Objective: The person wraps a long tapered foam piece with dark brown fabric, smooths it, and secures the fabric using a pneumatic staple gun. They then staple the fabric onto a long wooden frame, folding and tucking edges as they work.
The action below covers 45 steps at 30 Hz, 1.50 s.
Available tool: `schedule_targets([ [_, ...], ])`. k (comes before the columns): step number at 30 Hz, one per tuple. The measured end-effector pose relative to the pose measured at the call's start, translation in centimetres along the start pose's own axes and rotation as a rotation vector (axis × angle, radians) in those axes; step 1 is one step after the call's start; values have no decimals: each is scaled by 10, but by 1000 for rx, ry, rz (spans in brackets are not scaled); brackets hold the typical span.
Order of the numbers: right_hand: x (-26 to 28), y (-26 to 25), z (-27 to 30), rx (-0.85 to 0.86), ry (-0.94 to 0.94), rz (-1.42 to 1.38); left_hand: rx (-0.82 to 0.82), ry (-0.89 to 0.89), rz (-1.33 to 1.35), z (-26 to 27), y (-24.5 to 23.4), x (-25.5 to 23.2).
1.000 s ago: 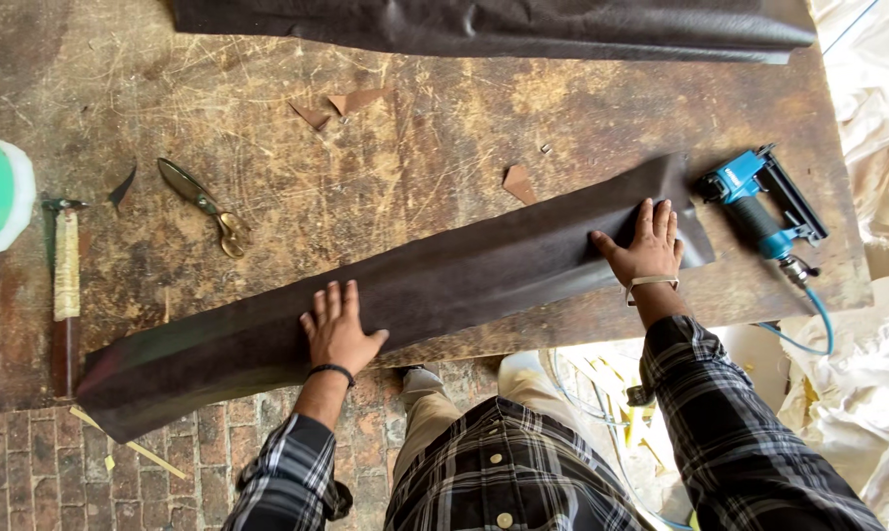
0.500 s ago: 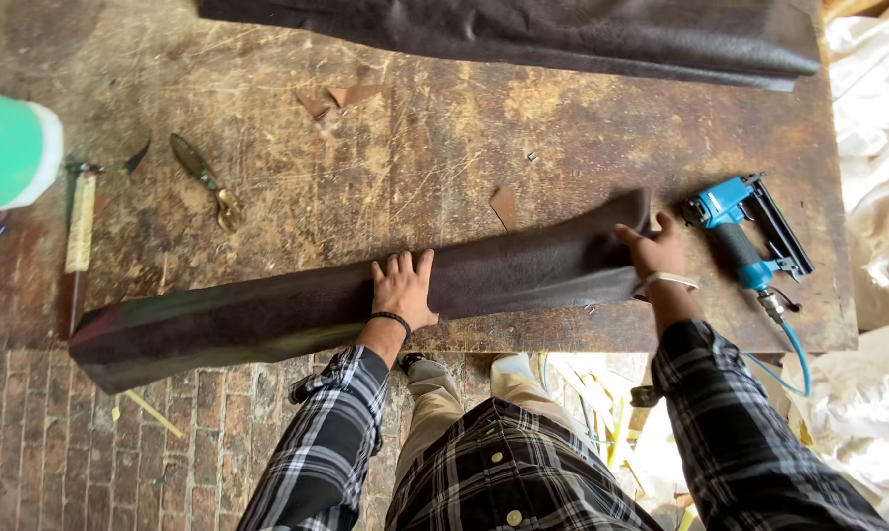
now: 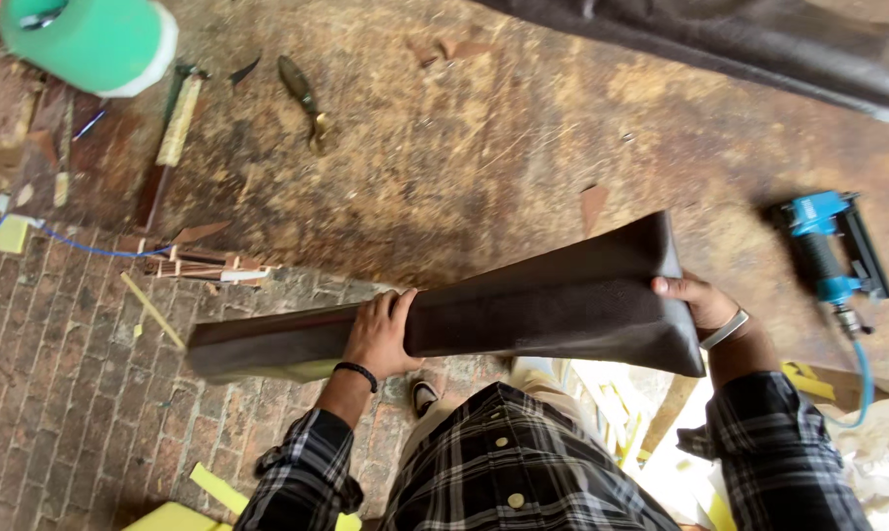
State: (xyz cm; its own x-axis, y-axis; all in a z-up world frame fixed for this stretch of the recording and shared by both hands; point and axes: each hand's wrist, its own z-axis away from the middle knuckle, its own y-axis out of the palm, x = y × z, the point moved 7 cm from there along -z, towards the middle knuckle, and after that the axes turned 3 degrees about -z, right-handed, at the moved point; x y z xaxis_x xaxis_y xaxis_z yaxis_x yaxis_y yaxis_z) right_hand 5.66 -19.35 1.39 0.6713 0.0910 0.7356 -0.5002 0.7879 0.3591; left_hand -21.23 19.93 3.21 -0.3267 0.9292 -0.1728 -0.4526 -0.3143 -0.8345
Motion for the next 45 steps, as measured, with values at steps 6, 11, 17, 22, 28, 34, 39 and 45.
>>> schedule_targets([
  [6,-10,186,59,-46,63,84,-38,30,244,37,62,68],
  [11,-24,286,95,-227,-5,224,11,175,539,66,81,67],
  [17,-52,326,117,-408,-13,556,27,311,1197,88,63,24],
  [22,-74,379,81,-370,-52,686,-4,522,1690,96,10,2],
  [28,-95,408,68,-231,-88,591,-42,463,1642,68,8,40],
  [34,-92,453,70,235,-277,323,-42,377,1734,54,-4,78],
  [39,-78,462,50,104,-548,728,-54,483,1732,55,-26,97],
  [45,-75,476,22,-31,-702,1082,-101,447,1845,63,-36,113],
])
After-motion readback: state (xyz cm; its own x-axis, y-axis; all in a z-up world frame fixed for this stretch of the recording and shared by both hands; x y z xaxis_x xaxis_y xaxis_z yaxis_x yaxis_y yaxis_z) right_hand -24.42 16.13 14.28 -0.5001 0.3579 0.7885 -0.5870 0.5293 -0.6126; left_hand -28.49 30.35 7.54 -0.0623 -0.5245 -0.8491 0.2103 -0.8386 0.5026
